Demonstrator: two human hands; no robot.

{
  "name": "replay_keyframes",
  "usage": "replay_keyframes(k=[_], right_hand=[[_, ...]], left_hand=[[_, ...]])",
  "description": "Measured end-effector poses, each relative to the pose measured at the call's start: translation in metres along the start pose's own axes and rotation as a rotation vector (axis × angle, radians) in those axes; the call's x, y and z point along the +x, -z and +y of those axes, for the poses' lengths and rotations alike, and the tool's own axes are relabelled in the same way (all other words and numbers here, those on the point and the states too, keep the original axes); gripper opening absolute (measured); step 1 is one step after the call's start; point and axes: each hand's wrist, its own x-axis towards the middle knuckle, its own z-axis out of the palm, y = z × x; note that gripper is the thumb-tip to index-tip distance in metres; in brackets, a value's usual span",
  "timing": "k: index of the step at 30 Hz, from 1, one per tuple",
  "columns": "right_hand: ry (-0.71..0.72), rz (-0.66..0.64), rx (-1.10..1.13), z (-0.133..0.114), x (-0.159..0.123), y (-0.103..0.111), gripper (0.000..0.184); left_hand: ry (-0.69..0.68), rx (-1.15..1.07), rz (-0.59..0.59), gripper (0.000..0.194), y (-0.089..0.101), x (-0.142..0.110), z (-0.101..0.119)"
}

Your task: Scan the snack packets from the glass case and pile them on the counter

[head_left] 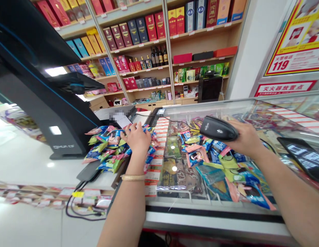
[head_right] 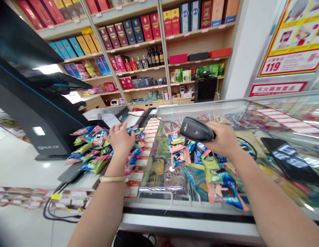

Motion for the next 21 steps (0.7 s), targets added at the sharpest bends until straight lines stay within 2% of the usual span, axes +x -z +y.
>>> replay_keyframes(k=[4,7,9,12,15,17,19,21], right_hand=[[0.007,0.005,0.000,0.001,-0.001,-0.001,0.012],[0.004,0.011,-0.007,0.001,-0.001,-0.002,0.013],[0.005,0.008,-0.011,0.000,-0.002,-0.002,0.013],[0.011,0.007,-0.003,0.001,-0.002,-0.002,0.013],[0.004,0.010,-0.004,0.001,-0.002,-0.002,0.013],[-0.003,0.009,-0.011,0.001,-0.002,-0.002,0.014],[-0.004,0.006,-0.006,0.000,-0.002,-0.001,0.014],[-0.010,0.000,0.002,-0.002,-0.001,-0.001,0.013]], left_hand=[[0.032,0.053,-0.100,0.037,-0.008,0.002,-0.013],[0.037,0.031,-0.092,0.037,-0.012,0.001,-0.014],[0.056,-0.014,-0.046,0.038,-0.012,0.003,-0.015],[0.088,-0.176,0.096,0.041,-0.008,0.008,-0.013],[0.132,-0.582,0.197,0.040,-0.003,0.010,-0.003],[0.275,-0.979,0.097,0.039,0.000,0.006,0.012],[0.521,-1.354,-0.170,0.037,0.000,-0.002,0.028],[0.744,-1.611,-0.486,0.032,-0.001,-0.012,0.043]])
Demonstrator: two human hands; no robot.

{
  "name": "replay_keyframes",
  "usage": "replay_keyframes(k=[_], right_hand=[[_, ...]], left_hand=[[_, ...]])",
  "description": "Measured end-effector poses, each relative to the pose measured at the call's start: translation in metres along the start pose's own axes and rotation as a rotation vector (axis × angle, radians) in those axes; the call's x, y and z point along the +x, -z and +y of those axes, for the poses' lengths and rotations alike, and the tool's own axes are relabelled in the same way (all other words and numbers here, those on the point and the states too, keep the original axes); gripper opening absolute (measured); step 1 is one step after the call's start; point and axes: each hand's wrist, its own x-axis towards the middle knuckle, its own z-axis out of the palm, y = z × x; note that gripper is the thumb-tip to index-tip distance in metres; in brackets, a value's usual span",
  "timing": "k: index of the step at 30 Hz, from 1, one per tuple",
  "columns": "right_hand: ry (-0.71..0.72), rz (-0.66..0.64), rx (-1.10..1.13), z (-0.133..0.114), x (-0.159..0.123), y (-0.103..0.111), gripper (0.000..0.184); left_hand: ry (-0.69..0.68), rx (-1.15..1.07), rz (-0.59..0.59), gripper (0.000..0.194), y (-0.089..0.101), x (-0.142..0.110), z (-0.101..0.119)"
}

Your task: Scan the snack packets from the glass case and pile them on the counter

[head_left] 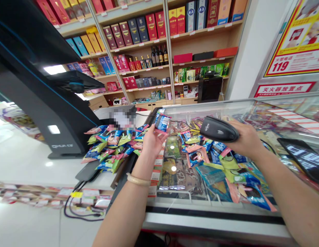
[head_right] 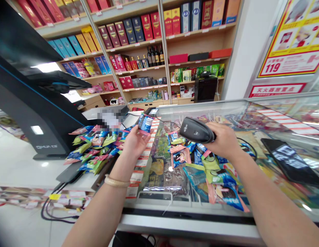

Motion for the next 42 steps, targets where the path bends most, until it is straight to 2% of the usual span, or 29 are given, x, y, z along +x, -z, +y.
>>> replay_keyframes(k=[2,3,5,8,13,16,22,33,36,38,42], right_hand=[[-0.006,-0.007,0.009,-0.001,0.001,0.000,0.012],[-0.007,-0.010,0.012,-0.002,0.001,0.000,0.011],[-0.004,-0.017,0.018,-0.002,0.001,0.000,0.009],[0.014,-0.028,0.032,-0.003,0.002,0.000,0.009],[0.053,-0.041,0.047,-0.006,0.004,0.000,0.009],[0.058,-0.037,0.066,-0.010,0.005,0.000,0.013],[-0.006,-0.075,0.068,-0.010,0.005,-0.001,0.017],[0.014,-0.054,0.040,-0.008,0.003,-0.003,0.011],[0.014,-0.007,0.017,-0.004,0.002,-0.003,0.012],[0.002,0.043,-0.002,0.000,0.001,-0.002,0.015],[-0.048,0.100,-0.054,0.008,0.000,0.000,0.016]], left_hand=[[0.209,-0.142,-0.101,0.029,-0.009,-0.006,-0.010],[0.259,-0.180,-0.131,0.028,-0.011,-0.009,-0.015],[0.278,-0.195,-0.155,0.023,-0.015,-0.012,-0.023],[0.189,-0.147,-0.187,0.009,-0.015,-0.013,-0.033],[-0.015,-0.117,-0.276,0.029,-0.013,-0.011,-0.047],[-0.078,-0.116,-0.287,0.035,-0.011,-0.009,-0.052],[-0.138,-0.120,-0.284,0.042,-0.011,-0.009,-0.056],[-0.172,-0.104,-0.285,0.048,-0.012,-0.008,-0.058],[-0.220,-0.012,-0.312,0.053,-0.011,-0.007,-0.063],[-0.288,0.140,-0.367,0.055,-0.010,-0.007,-0.070],[-0.611,0.632,-0.581,0.050,-0.011,-0.009,-0.088]])
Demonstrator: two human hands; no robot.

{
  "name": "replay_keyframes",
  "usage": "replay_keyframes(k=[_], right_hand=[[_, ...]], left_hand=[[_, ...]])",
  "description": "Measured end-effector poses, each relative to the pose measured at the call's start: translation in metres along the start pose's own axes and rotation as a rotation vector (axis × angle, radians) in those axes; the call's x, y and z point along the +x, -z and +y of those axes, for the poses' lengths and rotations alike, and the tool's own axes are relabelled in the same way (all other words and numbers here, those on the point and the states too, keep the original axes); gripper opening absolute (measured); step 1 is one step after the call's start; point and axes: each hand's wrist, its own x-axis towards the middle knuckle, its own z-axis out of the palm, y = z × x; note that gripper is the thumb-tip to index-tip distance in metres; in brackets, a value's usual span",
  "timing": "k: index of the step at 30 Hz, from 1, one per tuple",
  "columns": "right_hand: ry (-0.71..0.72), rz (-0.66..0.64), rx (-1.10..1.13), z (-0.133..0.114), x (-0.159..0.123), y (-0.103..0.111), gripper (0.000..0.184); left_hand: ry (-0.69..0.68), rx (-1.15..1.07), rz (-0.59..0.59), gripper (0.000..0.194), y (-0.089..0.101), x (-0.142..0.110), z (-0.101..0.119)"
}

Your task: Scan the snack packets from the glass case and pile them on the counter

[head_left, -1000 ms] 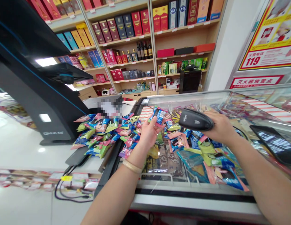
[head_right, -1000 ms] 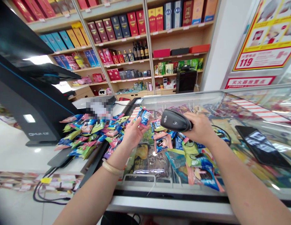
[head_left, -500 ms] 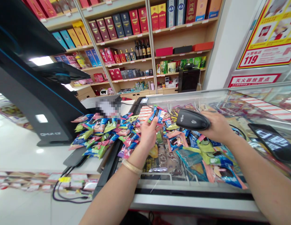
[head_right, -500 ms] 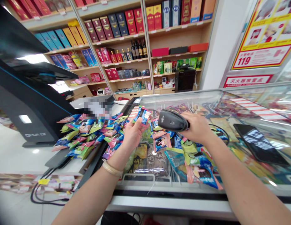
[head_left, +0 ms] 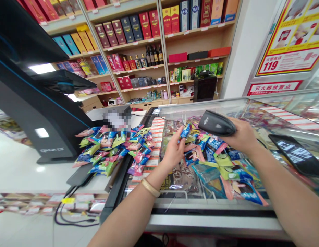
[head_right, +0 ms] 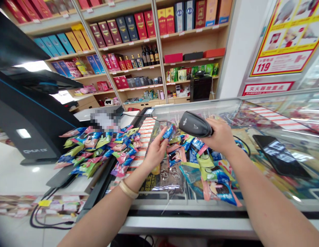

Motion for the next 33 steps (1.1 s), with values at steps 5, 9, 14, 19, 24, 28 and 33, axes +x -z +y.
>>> replay_keyframes(k=[5,9,14,19,24,28,33], right_hand=[[-0.042,-0.009,-0.024,-0.001,0.002,0.002,0.019],[-0.020,0.019,-0.015,-0.003,0.003,0.002,0.020],[-0.019,0.013,-0.020,-0.004,0.002,0.004,0.019],[-0.068,-0.060,-0.041,-0.002,0.001,0.004,0.016],[-0.057,-0.051,-0.024,0.002,-0.002,0.000,0.025],[-0.061,-0.056,-0.024,0.002,-0.003,-0.002,0.024],[-0.058,-0.074,-0.017,0.002,-0.004,-0.002,0.018]], left_hand=[[-0.178,0.471,-0.380,0.061,-0.010,-0.009,0.000],[-0.226,0.601,-0.318,0.065,-0.002,-0.008,0.005],[-0.099,0.824,0.081,0.054,0.036,0.006,0.023],[0.271,1.247,0.403,0.051,0.086,0.011,0.035],[0.410,1.392,0.337,0.049,0.108,0.009,0.018],[0.426,1.405,0.300,0.048,0.108,0.009,0.013],[0.404,1.394,0.292,0.050,0.107,0.010,0.016]])
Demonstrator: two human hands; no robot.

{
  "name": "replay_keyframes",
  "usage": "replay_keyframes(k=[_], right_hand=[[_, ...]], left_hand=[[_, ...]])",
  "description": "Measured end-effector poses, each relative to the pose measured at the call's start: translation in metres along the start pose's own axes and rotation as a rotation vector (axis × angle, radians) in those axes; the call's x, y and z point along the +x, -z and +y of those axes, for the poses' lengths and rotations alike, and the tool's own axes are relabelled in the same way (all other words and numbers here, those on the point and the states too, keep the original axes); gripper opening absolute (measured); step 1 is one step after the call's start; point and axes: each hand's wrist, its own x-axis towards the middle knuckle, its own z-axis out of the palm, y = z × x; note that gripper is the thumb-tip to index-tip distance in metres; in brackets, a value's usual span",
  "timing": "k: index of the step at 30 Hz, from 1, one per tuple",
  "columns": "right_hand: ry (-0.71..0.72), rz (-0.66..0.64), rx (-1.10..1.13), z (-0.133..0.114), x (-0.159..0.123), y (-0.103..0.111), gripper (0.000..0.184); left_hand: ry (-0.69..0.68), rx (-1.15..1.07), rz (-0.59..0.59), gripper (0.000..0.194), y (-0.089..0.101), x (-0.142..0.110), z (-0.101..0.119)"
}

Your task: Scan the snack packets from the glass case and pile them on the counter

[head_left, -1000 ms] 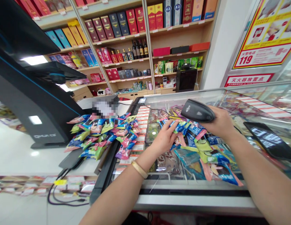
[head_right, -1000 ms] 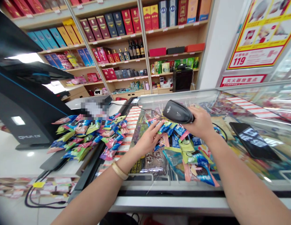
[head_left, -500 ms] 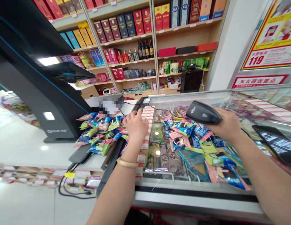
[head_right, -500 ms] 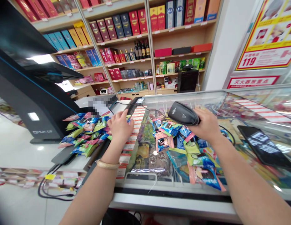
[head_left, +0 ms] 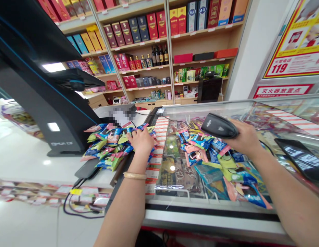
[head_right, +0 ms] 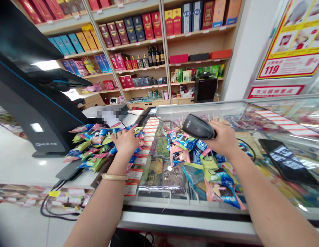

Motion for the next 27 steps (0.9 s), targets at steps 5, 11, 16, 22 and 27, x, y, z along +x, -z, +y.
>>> replay_keyframes(k=[5,11,16,22,27], right_hand=[[-0.003,0.000,0.006,-0.002,0.000,0.000,0.018],[-0.001,0.001,0.014,-0.005,0.001,0.001,0.016],[0.010,0.008,0.021,-0.004,0.001,0.000,0.016],[0.040,0.003,0.028,-0.003,0.000,-0.001,0.018],[0.047,0.015,0.038,-0.002,-0.001,-0.003,0.016]], left_hand=[[0.010,-0.017,-0.037,0.050,0.004,0.000,0.002],[0.025,-0.028,-0.033,0.045,0.008,0.000,0.004],[0.043,-0.165,0.055,0.039,0.009,0.002,0.007],[0.047,-0.485,0.138,0.032,0.009,0.009,0.007],[0.215,-1.160,0.255,0.018,0.005,0.015,0.012]])
